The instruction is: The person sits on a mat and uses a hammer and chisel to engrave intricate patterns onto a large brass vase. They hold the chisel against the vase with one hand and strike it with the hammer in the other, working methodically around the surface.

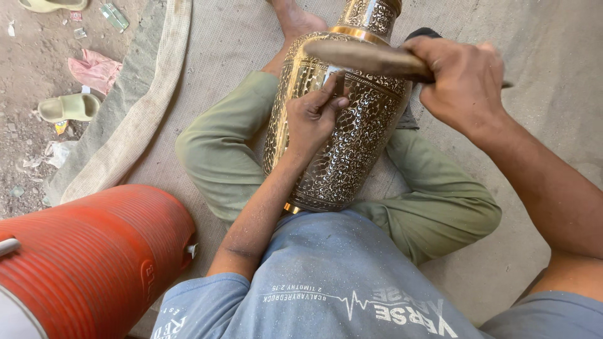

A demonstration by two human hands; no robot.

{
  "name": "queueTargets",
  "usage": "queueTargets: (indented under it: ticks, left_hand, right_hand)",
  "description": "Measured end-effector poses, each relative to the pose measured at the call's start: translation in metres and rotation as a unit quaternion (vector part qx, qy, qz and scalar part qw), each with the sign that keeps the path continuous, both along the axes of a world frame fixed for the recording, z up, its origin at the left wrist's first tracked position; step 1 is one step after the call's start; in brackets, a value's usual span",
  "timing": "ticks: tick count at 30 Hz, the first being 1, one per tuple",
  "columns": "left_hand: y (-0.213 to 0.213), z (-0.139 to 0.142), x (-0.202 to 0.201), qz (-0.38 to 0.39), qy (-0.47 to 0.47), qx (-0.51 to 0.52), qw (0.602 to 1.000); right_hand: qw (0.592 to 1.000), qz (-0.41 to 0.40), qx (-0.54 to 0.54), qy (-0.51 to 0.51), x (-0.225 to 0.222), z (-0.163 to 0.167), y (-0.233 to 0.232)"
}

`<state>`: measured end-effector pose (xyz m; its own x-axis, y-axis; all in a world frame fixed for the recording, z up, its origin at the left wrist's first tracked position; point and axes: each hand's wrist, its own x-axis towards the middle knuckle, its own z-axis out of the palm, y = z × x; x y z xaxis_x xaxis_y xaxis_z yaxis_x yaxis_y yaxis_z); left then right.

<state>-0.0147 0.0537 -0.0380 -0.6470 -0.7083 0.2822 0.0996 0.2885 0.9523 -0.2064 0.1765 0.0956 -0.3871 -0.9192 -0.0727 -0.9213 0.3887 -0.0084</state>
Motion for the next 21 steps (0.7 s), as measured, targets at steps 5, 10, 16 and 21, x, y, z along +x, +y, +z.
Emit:
queueTargets:
  ticks: [5, 10, 16, 21]
  left_hand:
    - [0.0, -0.006, -0.002, -0.004, -0.01, 0.006, 1.0]
    - [0.0, -0.008, -0.002, 0.003, 0.01, 0.011, 1.0]
    - [0.001, -0.005, -0.003, 0.005, -0.009, 0.009, 1.0]
    - [0.002, -0.001, -0.003, 0.011, -0.002, 0.001, 1.0]
  right_hand:
    - [0.99, -0.024, -0.085, -0.107, 0.008, 0.001, -0.003]
    - [0.958, -0.066, -0.142, -0.239, 0.015, 0.005, -0.006]
    - [0.955, -0.05, -0.152, -0.25, 0.015, 0.004, -0.008]
    - [0.902, -0.132, -0.181, -0.369, 0.015, -0.004, -0.007]
